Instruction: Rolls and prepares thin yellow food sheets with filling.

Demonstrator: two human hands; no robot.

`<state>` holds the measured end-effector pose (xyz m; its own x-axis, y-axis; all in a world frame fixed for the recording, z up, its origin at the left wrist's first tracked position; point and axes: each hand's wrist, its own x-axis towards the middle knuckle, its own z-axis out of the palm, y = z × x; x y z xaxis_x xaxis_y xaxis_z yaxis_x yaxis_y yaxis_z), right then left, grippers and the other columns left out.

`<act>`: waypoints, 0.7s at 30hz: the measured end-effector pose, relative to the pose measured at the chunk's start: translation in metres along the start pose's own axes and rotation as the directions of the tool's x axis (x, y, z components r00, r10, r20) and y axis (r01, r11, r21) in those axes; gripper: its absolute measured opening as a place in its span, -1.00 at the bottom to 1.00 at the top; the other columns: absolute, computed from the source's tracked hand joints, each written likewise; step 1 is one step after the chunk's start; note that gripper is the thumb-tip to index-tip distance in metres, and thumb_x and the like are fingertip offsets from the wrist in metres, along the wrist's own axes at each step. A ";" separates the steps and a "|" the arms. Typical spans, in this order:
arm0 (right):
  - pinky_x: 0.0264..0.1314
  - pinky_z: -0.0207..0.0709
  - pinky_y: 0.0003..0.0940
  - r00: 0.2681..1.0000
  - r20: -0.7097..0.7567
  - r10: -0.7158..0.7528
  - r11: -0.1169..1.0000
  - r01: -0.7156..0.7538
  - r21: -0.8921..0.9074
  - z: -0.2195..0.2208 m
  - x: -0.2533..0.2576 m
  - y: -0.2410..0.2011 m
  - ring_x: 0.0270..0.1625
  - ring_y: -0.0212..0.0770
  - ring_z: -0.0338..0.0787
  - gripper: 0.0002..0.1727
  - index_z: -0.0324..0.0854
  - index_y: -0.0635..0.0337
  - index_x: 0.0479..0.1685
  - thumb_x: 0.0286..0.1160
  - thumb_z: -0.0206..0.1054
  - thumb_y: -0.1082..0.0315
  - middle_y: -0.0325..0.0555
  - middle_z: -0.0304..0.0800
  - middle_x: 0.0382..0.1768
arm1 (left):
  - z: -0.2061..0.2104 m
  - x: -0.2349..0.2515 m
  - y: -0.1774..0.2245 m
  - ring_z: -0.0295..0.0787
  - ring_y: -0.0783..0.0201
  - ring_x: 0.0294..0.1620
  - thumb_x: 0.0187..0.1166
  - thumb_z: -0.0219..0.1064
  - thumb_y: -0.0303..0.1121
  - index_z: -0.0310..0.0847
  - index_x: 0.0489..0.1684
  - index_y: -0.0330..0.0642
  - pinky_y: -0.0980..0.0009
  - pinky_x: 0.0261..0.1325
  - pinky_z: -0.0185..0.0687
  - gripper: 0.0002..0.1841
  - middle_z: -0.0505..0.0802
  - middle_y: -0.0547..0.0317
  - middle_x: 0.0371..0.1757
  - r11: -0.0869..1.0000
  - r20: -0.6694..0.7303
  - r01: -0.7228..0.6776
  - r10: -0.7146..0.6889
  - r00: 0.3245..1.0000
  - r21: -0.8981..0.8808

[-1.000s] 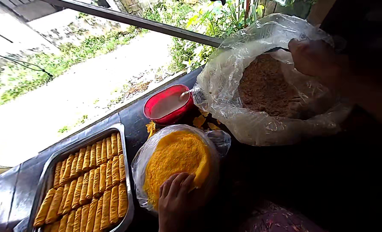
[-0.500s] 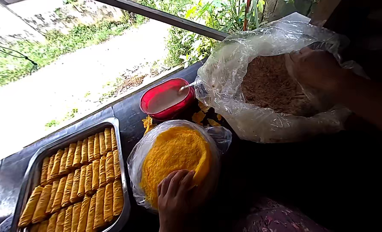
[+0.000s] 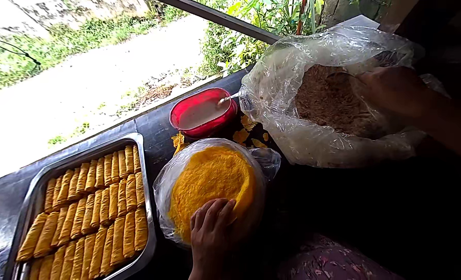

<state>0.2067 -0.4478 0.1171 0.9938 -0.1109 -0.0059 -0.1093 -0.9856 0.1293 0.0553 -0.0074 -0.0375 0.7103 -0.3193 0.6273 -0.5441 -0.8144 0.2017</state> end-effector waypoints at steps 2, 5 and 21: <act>0.06 0.49 0.58 0.999 0.038 0.038 0.999 -0.039 0.025 -0.004 -0.004 -0.002 0.18 0.62 0.73 -0.72 0.68 0.45 0.19 0.69 0.18 0.51 0.55 0.75 0.04 | 0.000 0.001 0.000 0.67 0.12 0.25 0.80 0.06 -0.20 0.74 0.07 0.02 0.29 0.41 0.37 -0.72 0.84 0.12 0.04 1.000 -0.002 -0.007 0.007 1.000 0.010; 0.20 0.40 0.63 0.989 0.119 0.093 0.980 -0.112 0.165 -0.010 -0.008 0.004 0.27 0.64 0.68 -0.68 0.69 0.34 0.31 0.73 0.14 0.49 0.57 0.74 0.11 | -0.002 0.001 0.000 0.69 0.09 0.24 0.78 0.07 -0.28 0.76 0.06 -0.02 0.25 0.40 0.38 -0.72 0.86 0.09 0.05 1.000 0.007 -0.024 0.024 1.000 0.014; -0.23 0.51 -0.73 0.753 -0.354 -0.555 0.264 0.563 0.783 0.047 -0.145 -0.166 -0.36 -0.61 0.59 -0.60 0.75 0.19 0.29 0.69 0.06 0.39 -0.23 0.77 -0.30 | -0.018 -0.027 0.014 0.80 0.07 0.22 0.67 0.28 -0.43 0.77 -0.01 -0.11 0.30 0.44 0.59 -0.86 0.90 0.02 0.01 0.999 -0.091 -0.015 0.018 0.996 0.037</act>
<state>0.0800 -0.2741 0.0503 0.8161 0.5085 0.2747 0.5146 -0.4229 -0.7459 0.0210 -0.0017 -0.0381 0.6570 -0.2888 0.6963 -0.5377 -0.8270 0.1643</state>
